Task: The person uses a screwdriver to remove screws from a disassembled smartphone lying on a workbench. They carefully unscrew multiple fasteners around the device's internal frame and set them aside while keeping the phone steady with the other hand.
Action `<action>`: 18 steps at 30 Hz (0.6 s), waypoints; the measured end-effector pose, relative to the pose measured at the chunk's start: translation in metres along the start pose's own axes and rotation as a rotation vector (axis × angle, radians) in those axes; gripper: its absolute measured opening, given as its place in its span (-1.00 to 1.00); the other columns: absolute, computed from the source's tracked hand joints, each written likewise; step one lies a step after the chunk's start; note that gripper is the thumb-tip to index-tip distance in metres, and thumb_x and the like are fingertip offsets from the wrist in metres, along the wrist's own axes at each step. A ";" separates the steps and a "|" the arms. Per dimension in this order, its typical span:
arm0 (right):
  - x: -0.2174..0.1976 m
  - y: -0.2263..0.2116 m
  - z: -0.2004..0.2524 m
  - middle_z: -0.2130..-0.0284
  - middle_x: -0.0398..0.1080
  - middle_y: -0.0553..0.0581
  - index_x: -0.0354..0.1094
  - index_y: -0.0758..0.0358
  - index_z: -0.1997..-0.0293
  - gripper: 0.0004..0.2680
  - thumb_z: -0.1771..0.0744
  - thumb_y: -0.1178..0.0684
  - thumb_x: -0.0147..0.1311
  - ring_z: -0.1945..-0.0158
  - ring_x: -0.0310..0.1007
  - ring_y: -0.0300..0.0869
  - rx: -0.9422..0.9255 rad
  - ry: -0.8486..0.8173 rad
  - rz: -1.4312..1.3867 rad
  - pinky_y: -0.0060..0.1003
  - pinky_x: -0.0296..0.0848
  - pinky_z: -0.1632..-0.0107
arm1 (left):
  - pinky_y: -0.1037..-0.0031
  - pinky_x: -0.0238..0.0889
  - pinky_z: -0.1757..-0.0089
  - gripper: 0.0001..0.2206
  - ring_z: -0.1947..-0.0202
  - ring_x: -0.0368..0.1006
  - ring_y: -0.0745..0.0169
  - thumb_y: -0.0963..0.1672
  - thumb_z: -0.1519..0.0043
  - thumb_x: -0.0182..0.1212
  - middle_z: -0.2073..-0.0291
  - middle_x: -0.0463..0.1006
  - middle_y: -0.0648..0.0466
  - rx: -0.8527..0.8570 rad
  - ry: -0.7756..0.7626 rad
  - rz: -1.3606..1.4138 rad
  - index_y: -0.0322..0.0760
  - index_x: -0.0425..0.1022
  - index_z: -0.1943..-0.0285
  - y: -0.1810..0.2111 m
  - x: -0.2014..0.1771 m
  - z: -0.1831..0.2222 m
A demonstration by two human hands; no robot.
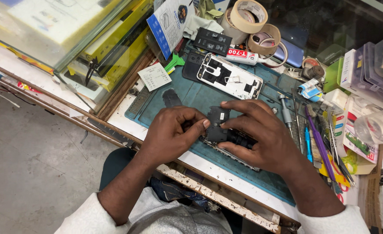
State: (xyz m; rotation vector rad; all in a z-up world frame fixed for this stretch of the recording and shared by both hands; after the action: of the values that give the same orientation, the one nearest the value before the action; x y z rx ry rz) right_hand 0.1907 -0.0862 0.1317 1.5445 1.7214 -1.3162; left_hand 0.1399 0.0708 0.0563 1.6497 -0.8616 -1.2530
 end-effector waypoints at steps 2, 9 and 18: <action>0.001 0.004 0.002 -0.17 0.40 0.14 0.42 0.16 0.03 -0.64 -0.17 -0.02 0.46 -0.21 0.44 0.05 0.032 -0.012 -0.027 -0.03 0.44 -0.20 | 0.46 0.30 0.45 -0.81 0.52 0.50 0.33 -0.08 -0.23 0.31 0.47 0.65 0.03 -0.038 -0.018 -0.013 -0.31 0.69 0.22 -0.003 0.001 0.000; 0.003 0.020 0.005 -0.05 0.37 0.18 0.41 0.17 -0.07 -0.55 -0.14 -0.03 0.48 -0.15 0.46 -0.02 0.187 -0.009 -0.097 -0.10 0.48 -0.14 | 0.52 0.47 0.32 -0.82 0.35 0.62 0.40 -0.12 -0.32 0.20 0.35 0.69 0.09 0.040 0.118 0.109 -0.26 0.69 0.08 -0.005 -0.010 -0.002; 0.019 0.023 0.003 0.07 0.37 0.15 0.46 0.13 -0.06 -0.51 -0.09 -0.09 0.52 -0.02 0.48 -0.09 0.284 -0.125 -0.138 -0.22 0.51 -0.02 | 0.54 0.26 0.44 -0.84 0.51 0.37 0.48 -0.14 -0.28 0.28 0.40 0.63 0.09 0.005 0.115 0.126 -0.23 0.70 0.04 -0.006 -0.020 0.000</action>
State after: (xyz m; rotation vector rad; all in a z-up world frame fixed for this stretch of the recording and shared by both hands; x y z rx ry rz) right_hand 0.2070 -0.0821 0.1068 1.4741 1.6427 -1.7530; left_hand 0.1354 0.0910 0.0576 1.6284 -0.8839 -1.0606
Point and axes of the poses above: each hand's wrist, its own z-axis away from the middle knuckle, its own x-axis out of the palm, y = z × x, the point moved 8 cm from there along -z, towards the middle knuckle
